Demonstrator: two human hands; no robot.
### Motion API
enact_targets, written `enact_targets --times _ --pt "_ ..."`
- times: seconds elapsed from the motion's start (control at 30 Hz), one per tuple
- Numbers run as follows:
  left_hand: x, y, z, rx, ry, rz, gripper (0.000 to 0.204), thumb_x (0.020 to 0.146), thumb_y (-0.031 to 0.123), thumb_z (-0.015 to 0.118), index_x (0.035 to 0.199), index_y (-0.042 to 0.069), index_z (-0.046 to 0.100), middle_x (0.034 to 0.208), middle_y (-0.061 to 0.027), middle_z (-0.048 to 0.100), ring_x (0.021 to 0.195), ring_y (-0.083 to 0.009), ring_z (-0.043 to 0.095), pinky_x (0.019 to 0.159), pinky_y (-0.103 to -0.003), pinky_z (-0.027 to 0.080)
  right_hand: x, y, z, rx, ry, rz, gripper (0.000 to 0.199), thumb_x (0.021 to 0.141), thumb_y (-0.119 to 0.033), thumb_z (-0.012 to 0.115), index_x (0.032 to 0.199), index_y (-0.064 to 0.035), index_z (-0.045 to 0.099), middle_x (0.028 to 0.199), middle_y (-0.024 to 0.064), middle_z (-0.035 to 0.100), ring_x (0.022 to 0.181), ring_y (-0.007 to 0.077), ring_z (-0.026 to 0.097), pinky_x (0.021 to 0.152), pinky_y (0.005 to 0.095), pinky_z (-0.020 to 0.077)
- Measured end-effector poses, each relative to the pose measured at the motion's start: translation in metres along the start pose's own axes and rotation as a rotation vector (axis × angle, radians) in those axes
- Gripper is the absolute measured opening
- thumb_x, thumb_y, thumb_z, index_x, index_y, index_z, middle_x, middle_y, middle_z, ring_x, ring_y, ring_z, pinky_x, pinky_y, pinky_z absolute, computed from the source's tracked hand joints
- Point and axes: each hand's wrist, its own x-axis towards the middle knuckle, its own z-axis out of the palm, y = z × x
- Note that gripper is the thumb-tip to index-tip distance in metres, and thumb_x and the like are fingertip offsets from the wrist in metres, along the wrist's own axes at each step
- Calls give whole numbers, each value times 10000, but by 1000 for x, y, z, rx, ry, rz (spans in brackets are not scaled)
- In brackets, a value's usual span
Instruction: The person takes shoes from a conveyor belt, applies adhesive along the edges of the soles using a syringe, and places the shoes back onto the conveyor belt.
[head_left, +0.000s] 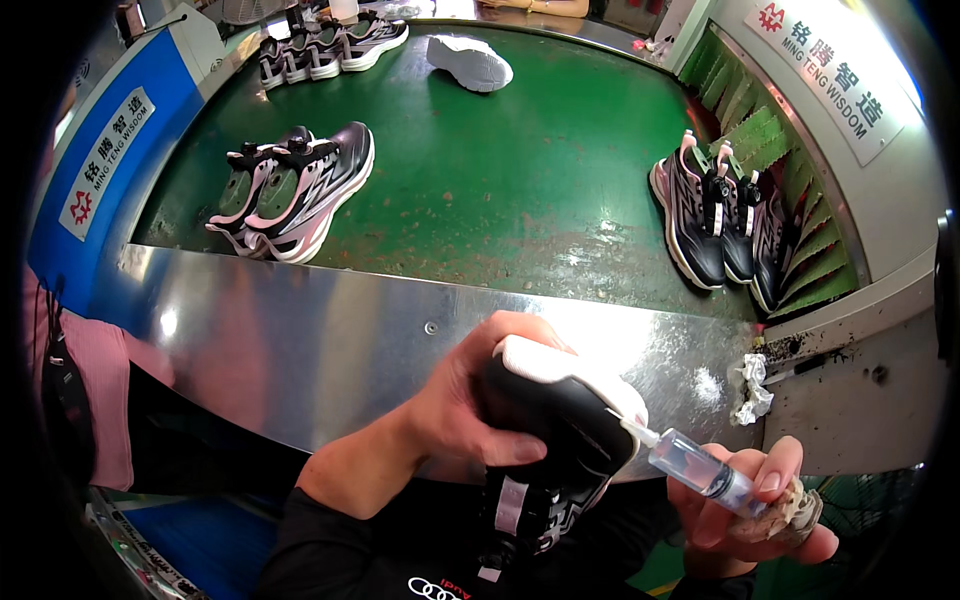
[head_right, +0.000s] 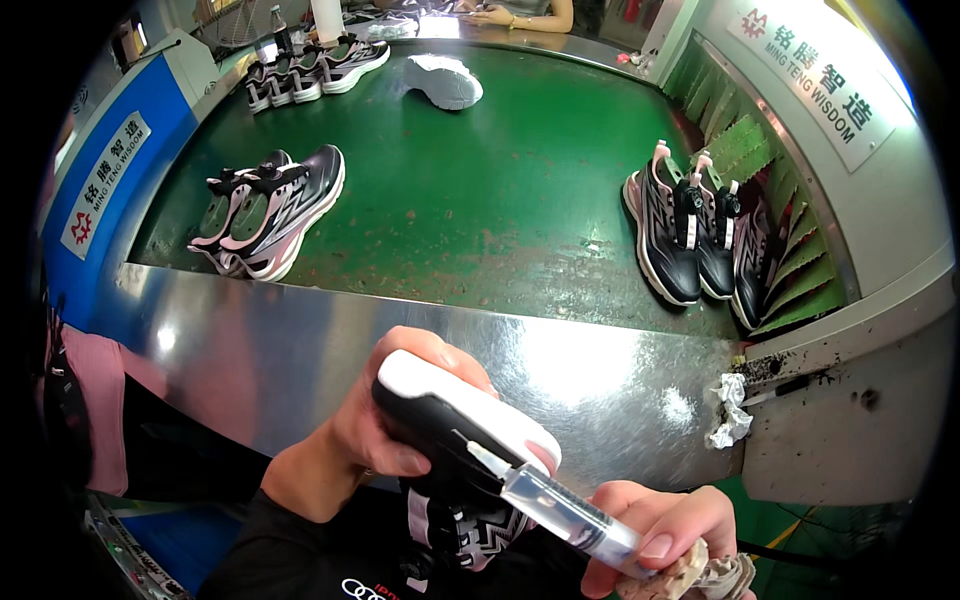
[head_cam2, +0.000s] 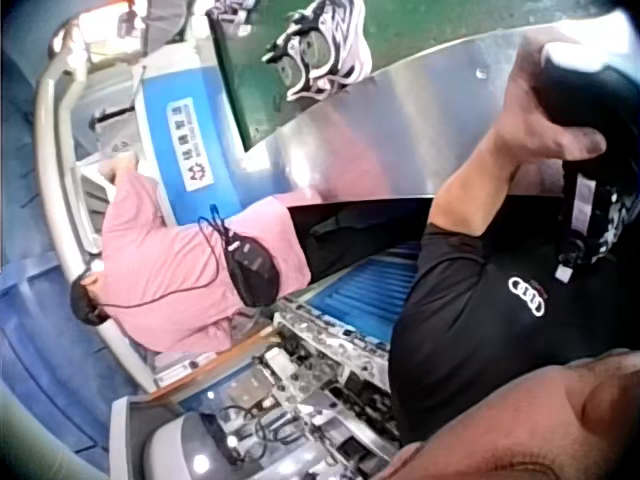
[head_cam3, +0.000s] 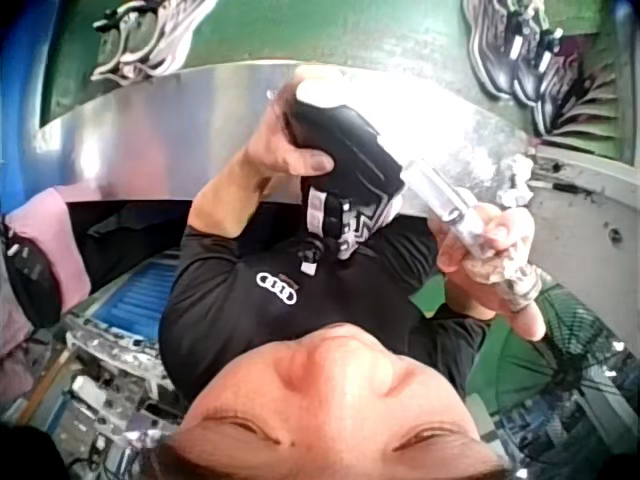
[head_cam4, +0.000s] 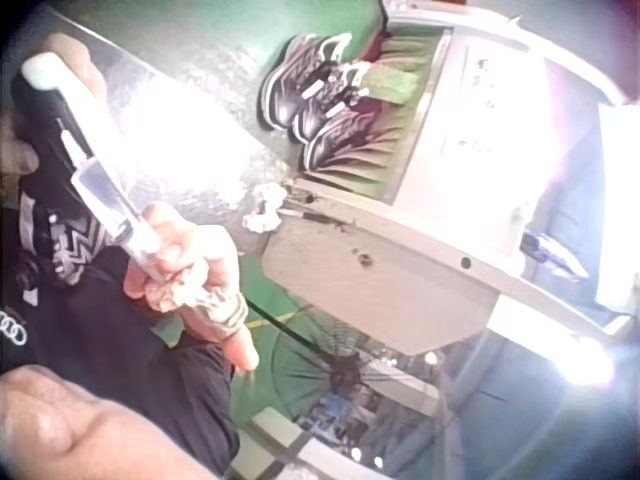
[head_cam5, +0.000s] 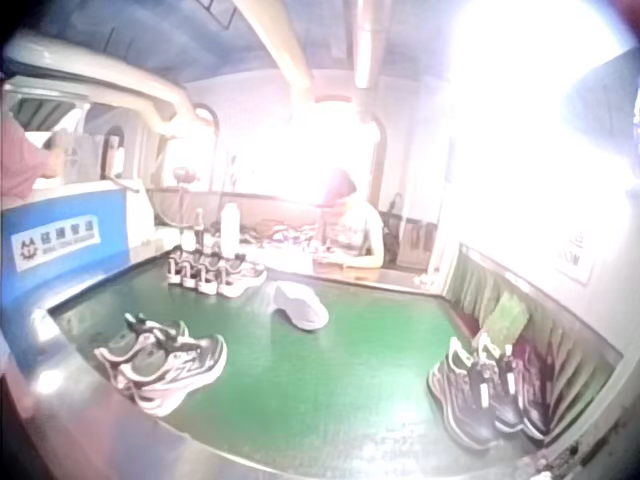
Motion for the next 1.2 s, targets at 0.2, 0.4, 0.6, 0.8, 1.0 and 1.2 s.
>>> enact_targets --times 0.2,0.4,0.6,0.8,1.0,1.2 --pt "-3 4 -1 8 -53 15 678 546 66 791 1127 74 442 1047 -218 577 996 -318 584 820 -425 493 5 7 6 -27 -1 18 548 805 -586 567 1036 -97 479 733 156 623 703 201 485 685 329 358" --pt "-6 6 -3 78 -84 12 680 563 77 813 1134 67 444 1055 -226 573 1001 -325 586 824 -430 494 6 9 4 -50 -24 35 555 817 -598 536 1051 -98 481 737 157 627 703 206 510 647 310 374" --pt "-6 6 -2 73 -97 38 679 577 109 823 1134 50 438 1053 -229 576 1002 -325 585 829 -426 491 5 8 5 -97 -21 6 570 811 -610 534 1054 -97 481 759 168 638 662 197 517 584 291 360" --pt "-6 7 -1 38 -34 21 687 574 128 828 1134 46 437 1051 -219 582 998 -306 583 836 -409 484 3 8 3 -106 -18 5 586 792 -601 574 1064 -90 479 752 165 638 630 182 522 550 279 349" --pt "-6 9 4 -92 42 -46 683 580 125 812 1142 49 432 1040 -205 584 984 -291 584 830 -393 481 -7 9 -4 -28 -27 52 595 781 -575 611 1093 -90 469 782 164 633 628 183 527 552 275 333" --pt "-9 -4 -13 11 80 4 713 593 158 808 1162 42 396 1038 -210 572 971 -277 585 827 -377 480 -24 13 -12 8 31 83 567 813 -578 548 1045 -67 465 823 123 602 818 230 565 819 368 370"
